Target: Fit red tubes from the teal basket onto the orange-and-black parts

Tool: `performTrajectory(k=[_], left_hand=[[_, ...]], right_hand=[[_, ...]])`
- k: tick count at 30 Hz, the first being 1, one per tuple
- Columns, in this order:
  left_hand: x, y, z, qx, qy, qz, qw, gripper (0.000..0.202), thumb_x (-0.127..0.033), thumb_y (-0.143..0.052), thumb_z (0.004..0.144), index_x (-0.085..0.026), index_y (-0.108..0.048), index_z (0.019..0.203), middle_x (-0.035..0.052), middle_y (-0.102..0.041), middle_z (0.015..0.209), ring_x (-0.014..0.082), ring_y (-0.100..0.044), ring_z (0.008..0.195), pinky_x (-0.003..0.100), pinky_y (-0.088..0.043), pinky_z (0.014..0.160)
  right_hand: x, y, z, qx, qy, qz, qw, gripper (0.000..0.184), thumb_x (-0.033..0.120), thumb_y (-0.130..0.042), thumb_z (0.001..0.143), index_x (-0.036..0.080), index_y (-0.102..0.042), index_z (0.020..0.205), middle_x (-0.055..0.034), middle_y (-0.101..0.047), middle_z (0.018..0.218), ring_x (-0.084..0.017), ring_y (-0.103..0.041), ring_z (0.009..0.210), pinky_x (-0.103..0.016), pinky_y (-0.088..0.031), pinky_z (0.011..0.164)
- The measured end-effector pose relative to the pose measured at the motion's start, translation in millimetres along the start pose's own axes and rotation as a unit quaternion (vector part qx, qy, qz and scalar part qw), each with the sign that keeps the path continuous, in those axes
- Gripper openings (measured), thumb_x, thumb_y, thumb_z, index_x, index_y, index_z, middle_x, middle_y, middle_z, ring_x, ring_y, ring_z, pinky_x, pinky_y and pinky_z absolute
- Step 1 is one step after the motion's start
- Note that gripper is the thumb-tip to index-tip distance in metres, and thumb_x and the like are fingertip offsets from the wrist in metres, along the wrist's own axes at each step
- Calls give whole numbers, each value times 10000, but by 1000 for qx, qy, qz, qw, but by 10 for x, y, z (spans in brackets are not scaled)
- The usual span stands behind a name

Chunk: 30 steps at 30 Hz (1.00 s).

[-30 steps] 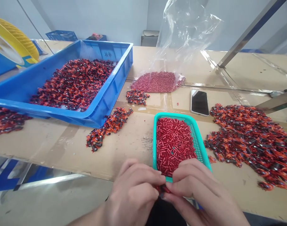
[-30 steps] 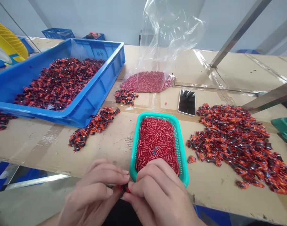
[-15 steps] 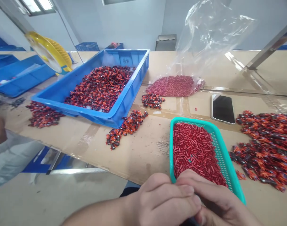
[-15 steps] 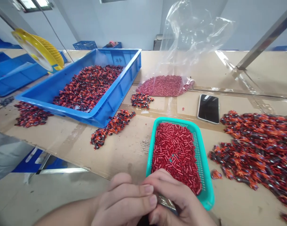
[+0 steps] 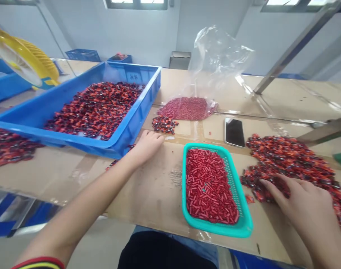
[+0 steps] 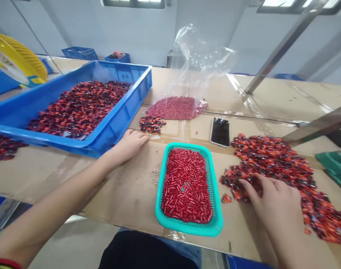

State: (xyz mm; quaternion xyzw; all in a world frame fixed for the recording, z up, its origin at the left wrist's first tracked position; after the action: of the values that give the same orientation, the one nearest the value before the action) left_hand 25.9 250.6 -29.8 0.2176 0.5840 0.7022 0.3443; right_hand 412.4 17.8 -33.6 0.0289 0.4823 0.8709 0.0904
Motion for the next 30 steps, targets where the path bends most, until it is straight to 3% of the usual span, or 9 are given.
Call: performTrajectory(k=[3, 6, 9, 13, 17, 22, 27, 30], left_hand=[[62, -65, 55, 3, 10, -18, 1000, 284, -362, -682, 1002, -156, -671, 1196, 82, -705, 1199, 236, -704, 1048, 461, -601, 930], [26, 15, 25, -17, 23, -59, 998, 135, -261, -633, 1007, -148, -705, 1024, 78, -720, 1063, 248, -693, 1009, 492, -549, 957], [-103, 179, -93, -53, 37, -132, 989, 186, -157, -540, 979, -176, -703, 892, 90, -721, 969, 263, -681, 959, 477, -512, 930], [-385, 362, -423, -102, 76, -259, 958, 86, -246, -641, 950, -207, -690, 1010, 54, -719, 964, 219, -689, 887, 375, -554, 842], [-688, 412, -804, -119, 133, -388, 904, 163, -334, -743, 926, -199, -672, 982, 33, -738, 863, 183, -728, 764, 303, -612, 721], [-952, 403, -1036, -103, 181, -515, 832, 236, -400, -761, 927, -169, -721, 950, 58, -784, 813, 183, -776, 715, 252, -648, 634], [-1129, 421, -1146, -119, 220, -595, 764, 128, -246, -848, 857, -206, -768, 949, 24, -789, 891, 130, -754, 813, 171, -620, 737], [-1251, 412, -1185, -123, 214, -681, 689, 184, -140, -861, 830, -242, -780, 958, -9, -765, 920, 105, -729, 887, 139, -592, 815]], right_hand=[[204, 118, 12, -22, 30, 3, 999, 424, 539, -560, 1007, 146, -713, 1060, -224, -732, 896, -380, -687, 838, -490, -477, 703], [662, 263, 46, 8, 109, 85, 990, 342, 466, -486, 1074, 187, -671, 1142, -140, -749, 1018, -288, -695, 946, -423, -533, 816], [1161, 325, 88, 82, 195, 153, 965, 239, 339, -477, 1096, 237, -693, 1113, -62, -748, 1022, -210, -678, 971, -344, -545, 849], [1537, 200, 130, 143, 248, 156, 945, 175, 184, -559, 1038, 211, -722, 981, -61, -731, 923, -229, -646, 868, -363, -508, 745], [1583, 8, 132, 145, 259, 146, 944, 240, 116, -564, 998, 193, -658, 791, -66, -673, 801, -245, -588, 770, -374, -447, 677], [1541, -71, 122, 127, 270, 188, 936, 310, 163, -480, 1041, 210, -599, 758, -55, -643, 748, -232, -570, 729, -359, -431, 669], [1571, 211, 123, 140, 204, 280, 928, 209, 266, -444, 1087, 211, -582, 940, -29, -647, 816, -181, -626, 724, -296, -491, 633], [1646, 488, 103, 217, 107, 446, 862, 61, 255, -540, 1062, 252, -583, 1019, 17, -659, 862, -125, -659, 741, -203, -537, 642]])
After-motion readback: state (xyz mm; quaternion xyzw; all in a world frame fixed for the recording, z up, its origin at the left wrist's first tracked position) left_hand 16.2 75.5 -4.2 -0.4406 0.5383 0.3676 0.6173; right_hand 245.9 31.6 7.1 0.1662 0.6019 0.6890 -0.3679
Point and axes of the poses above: each hand's wrist, its own z-axis towards the middle knuckle, its own y-axis out of the back of the hand, x = y × z, the point moved 3 cm from there along z, towards the middle knuckle
